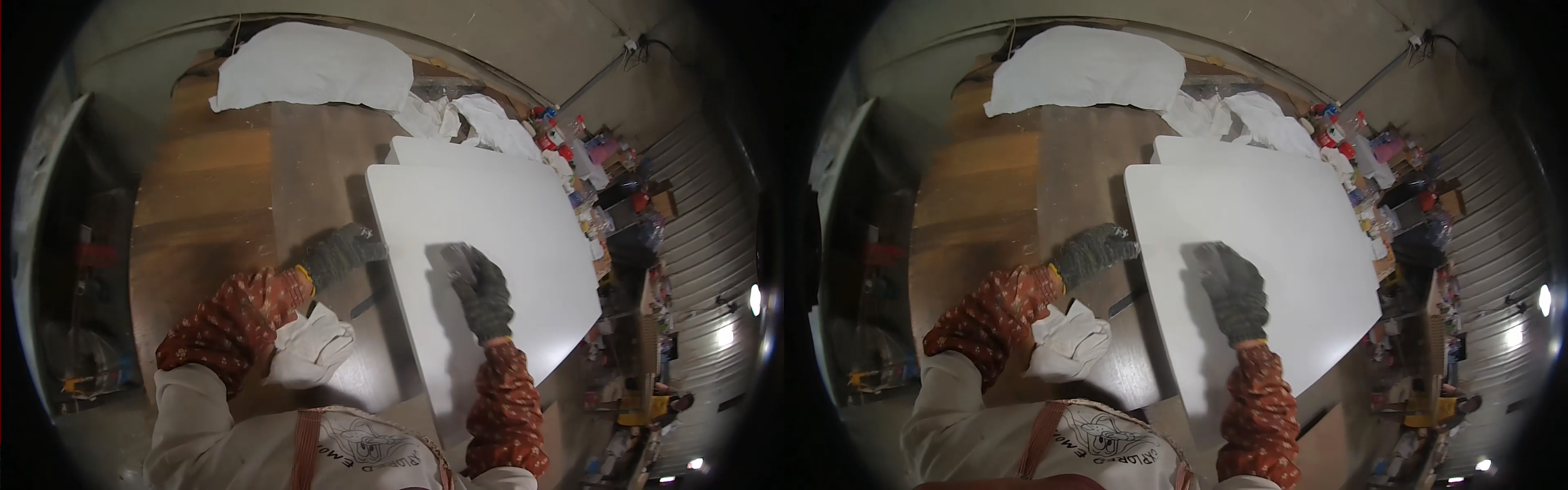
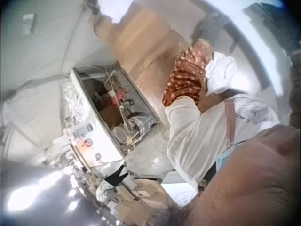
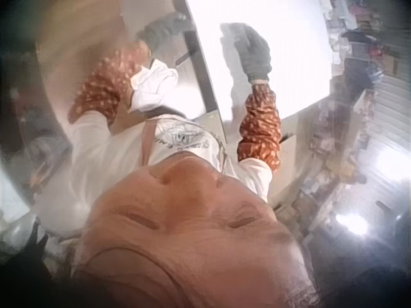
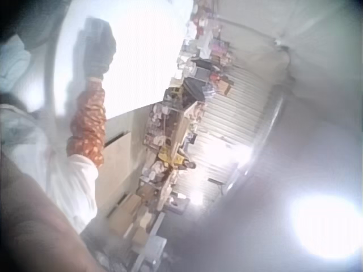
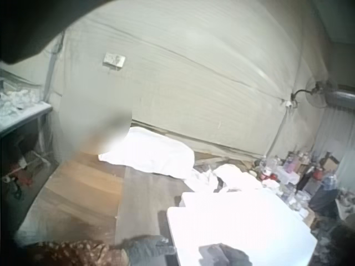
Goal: The person wipes white panels with a cloth and sands the edges using a sanding block.
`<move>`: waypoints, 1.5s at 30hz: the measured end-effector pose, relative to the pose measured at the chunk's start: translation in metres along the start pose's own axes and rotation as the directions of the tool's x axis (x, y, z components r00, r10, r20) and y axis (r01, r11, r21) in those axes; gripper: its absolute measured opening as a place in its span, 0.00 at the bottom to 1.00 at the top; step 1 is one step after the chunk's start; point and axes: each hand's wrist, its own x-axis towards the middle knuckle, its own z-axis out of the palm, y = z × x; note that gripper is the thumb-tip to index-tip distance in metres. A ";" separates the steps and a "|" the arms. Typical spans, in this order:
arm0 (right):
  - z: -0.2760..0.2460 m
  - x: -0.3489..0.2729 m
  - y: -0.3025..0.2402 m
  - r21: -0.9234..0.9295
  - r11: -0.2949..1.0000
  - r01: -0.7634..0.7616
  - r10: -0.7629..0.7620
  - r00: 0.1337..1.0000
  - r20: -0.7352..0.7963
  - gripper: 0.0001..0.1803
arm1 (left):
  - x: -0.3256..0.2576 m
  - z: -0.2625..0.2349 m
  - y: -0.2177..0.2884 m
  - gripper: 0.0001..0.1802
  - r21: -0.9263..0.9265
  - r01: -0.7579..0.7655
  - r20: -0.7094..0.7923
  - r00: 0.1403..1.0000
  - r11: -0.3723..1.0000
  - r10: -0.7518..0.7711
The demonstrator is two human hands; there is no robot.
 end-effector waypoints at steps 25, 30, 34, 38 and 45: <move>0.037 0.106 0.039 -0.670 0.702 0.242 -0.061 0.958 0.281 0.26 | -0.076 0.094 -0.004 0.16 -0.057 0.286 -0.483 0.830 0.957 -0.277; -0.022 0.175 0.145 -0.798 0.553 -0.240 0.316 0.946 -0.065 0.28 | -0.068 0.092 -0.030 0.18 -0.210 0.229 -0.425 0.854 0.951 -0.300; 0.001 0.173 0.127 -0.769 0.619 -0.158 0.220 0.975 -0.023 0.29 | -0.073 0.079 -0.030 0.20 -0.017 0.135 -0.388 0.912 0.991 -0.131; 0.046 0.102 0.071 -0.898 0.025 0.440 -0.375 0.837 0.399 0.32 | -0.069 0.075 -0.023 0.22 0.075 0.245 -0.364 0.909 0.967 -0.202; 0.061 0.076 0.023 -0.549 0.583 0.599 -0.447 0.800 0.399 0.29 | -0.081 0.074 -0.052 0.24 0.158 0.163 -0.474 0.878 0.974 -0.070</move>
